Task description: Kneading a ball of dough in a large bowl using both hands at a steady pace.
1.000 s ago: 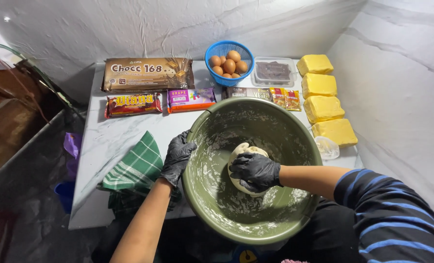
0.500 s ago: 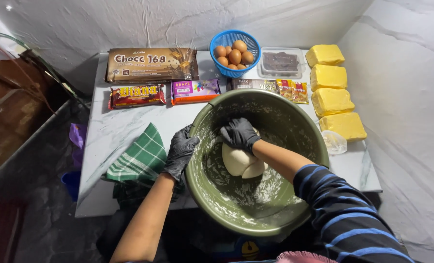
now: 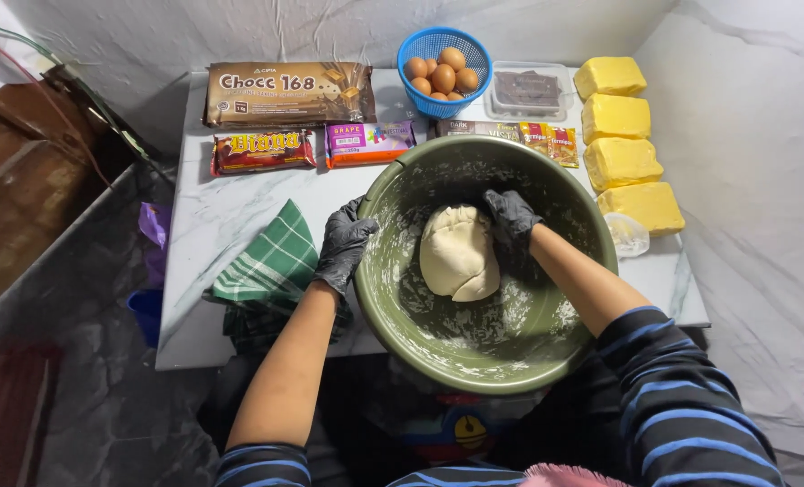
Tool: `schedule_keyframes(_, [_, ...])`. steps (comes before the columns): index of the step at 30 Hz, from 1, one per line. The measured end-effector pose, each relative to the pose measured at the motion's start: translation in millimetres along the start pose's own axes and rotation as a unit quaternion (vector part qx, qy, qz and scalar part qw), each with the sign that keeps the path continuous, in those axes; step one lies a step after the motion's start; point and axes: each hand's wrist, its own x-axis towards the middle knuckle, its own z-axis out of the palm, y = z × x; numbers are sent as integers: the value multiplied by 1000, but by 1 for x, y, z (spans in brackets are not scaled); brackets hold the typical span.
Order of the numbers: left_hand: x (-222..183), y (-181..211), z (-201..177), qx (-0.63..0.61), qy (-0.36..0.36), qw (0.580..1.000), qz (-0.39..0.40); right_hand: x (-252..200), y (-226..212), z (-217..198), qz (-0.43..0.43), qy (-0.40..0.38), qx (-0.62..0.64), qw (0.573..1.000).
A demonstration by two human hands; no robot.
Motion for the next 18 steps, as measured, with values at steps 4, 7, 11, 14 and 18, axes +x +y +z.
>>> schedule_keyframes(4, [-4,5,-1,-21,4,1000,18,40,36,25,-3,-39,33,999])
schedule_keyframes(7, [-9,15,-3,-25,9,999,29,24,21,24,-8,-60,0,998])
schedule_keyframes(11, [-5,13,0,-23,9,999,41,-65,-51,8,-27,-42,-27,998])
schedule_keyframes(14, [-6,11,-2,-15,6,999,29,-100,-79,-5,-316,-62,76,944])
schedule_keyframes(18, [-11,23,-4,-26,0,999,31,-151,-89,-11,-392,-203,85,893])
